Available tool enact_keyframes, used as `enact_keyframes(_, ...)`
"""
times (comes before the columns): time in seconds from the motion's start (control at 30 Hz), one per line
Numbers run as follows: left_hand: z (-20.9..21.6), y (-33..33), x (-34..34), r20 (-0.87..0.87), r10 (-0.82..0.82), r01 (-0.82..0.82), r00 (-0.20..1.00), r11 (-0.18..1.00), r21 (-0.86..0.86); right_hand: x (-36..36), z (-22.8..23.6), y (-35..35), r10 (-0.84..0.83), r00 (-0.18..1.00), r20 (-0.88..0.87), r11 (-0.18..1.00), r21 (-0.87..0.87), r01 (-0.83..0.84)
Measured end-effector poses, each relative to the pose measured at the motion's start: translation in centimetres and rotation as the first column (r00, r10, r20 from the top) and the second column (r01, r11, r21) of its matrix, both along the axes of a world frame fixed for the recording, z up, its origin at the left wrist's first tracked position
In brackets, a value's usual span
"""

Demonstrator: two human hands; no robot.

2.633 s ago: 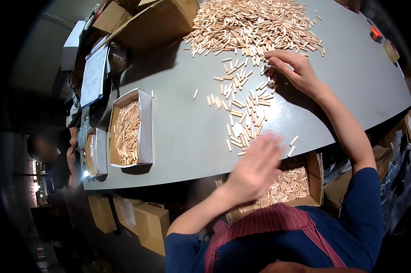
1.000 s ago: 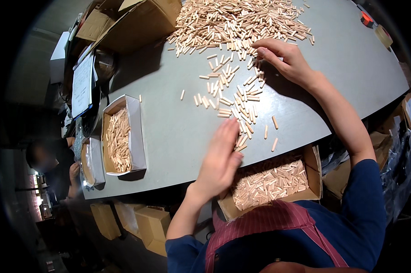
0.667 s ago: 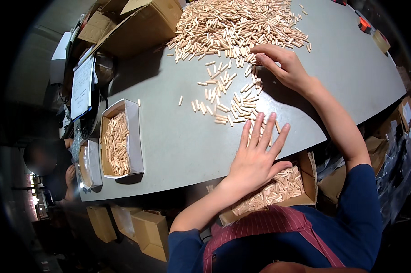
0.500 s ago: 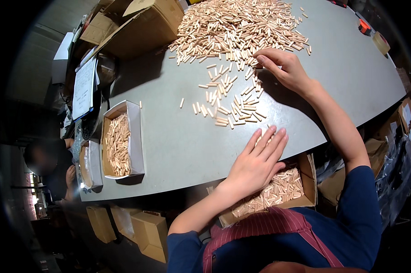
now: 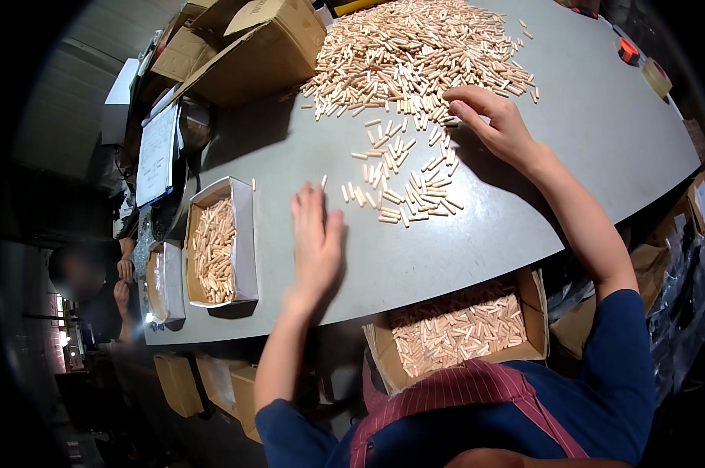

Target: The person sorts small wooden pegs on a table, moving them from a large pile into a cardboard box. The hands repeatedly gather pegs and place them into the box while another person works nearby.

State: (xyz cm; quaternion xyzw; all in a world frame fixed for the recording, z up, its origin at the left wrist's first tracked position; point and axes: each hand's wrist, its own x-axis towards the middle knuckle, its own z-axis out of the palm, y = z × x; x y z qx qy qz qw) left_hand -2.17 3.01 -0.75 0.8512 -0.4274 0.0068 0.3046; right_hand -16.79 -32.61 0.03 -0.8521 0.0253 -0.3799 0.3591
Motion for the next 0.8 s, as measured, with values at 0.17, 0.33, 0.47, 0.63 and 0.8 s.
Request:
enact_keyframes(0.17, -1.3, -3.5, 5.1, 0.119, -0.102, 0.09, 0.988, 0.991, 0.101, 0.1, -0.1, -0.2, -0.032, 0.999, -0.033, 0.997, 0.073, 0.034)
enact_keyframes(0.33, -0.3, -8.7, 4.7, 0.153, -0.34, 0.323, 0.928, 0.938, 0.125, 0.2, -0.4, -0.6, -0.075, 0.994, -0.079, 0.993, 0.084, 0.082)
enact_keyframes(0.47, 0.2, -11.1, 3.0, 0.161, -0.462, 0.431, 0.872, 0.881, 0.195, 0.4, -1.2, -1.0, -0.075, 0.987, -0.141, 0.995, 0.061, 0.084)
enact_keyframes(0.63, 1.4, -10.1, 0.1, 0.178, -0.572, 0.508, 0.801, 0.806, 0.303, 0.8, -2.7, -0.9, -0.004, 0.981, -0.196, 0.998, -0.062, -0.009)
enact_keyframes(0.8, 1.5, -7.4, -3.0, 0.196, -0.528, 0.454, 0.827, 0.831, 0.32, 0.5, -2.5, 0.4, -0.012, 0.932, -0.361, 0.933, -0.338, -0.119)
